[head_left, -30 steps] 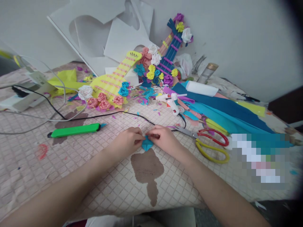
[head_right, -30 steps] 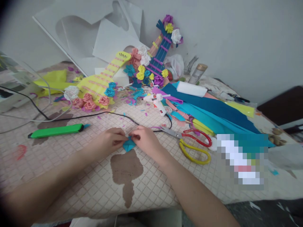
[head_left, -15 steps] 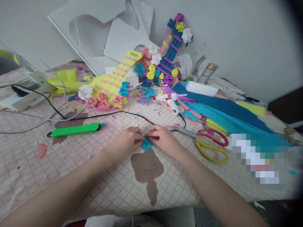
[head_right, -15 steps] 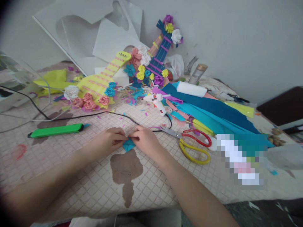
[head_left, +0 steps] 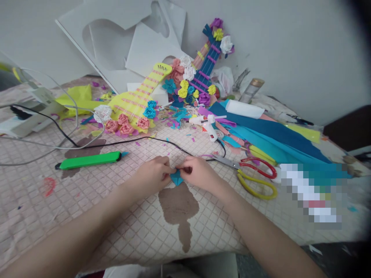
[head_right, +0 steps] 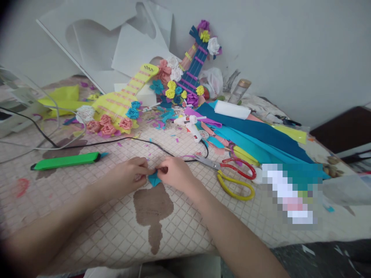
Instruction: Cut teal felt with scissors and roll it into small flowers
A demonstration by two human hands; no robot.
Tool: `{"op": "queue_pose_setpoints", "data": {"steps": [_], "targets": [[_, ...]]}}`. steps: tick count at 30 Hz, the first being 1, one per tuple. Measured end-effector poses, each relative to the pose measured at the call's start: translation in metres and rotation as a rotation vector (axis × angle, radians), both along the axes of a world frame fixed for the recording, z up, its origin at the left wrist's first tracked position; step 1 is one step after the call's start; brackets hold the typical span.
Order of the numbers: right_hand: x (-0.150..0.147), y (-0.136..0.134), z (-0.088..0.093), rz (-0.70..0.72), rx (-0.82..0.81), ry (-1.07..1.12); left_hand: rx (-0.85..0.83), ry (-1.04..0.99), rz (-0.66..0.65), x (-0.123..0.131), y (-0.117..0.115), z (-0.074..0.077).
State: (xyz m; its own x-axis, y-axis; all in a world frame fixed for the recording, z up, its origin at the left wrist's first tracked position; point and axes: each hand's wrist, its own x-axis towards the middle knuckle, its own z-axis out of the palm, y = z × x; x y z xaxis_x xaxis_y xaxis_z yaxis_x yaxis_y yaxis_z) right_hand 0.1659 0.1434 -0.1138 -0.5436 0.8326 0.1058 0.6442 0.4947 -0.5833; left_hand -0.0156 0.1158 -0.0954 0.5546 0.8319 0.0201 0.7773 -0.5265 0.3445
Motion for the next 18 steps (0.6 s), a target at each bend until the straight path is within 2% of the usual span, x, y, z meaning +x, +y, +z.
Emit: {"op": "queue_pose_setpoints", "data": {"steps": [5, 9, 13, 18], "targets": [[-0.004, 0.005, -0.003, -0.069, -0.061, 0.078, 0.031, 0.126, -0.018, -0.001, -0.002, 0.004], [-0.008, 0.005, -0.004, -0.146, -0.111, 0.079, 0.034, 0.133, -0.032, -0.002, -0.002, 0.003], [-0.010, 0.004, -0.004, -0.201, -0.100, 0.105, -0.003, 0.085, -0.021, -0.002, -0.001, 0.003], [-0.010, 0.004, -0.005, -0.245, -0.103, 0.150, -0.056, -0.076, 0.018, -0.004, 0.004, 0.006]]}}
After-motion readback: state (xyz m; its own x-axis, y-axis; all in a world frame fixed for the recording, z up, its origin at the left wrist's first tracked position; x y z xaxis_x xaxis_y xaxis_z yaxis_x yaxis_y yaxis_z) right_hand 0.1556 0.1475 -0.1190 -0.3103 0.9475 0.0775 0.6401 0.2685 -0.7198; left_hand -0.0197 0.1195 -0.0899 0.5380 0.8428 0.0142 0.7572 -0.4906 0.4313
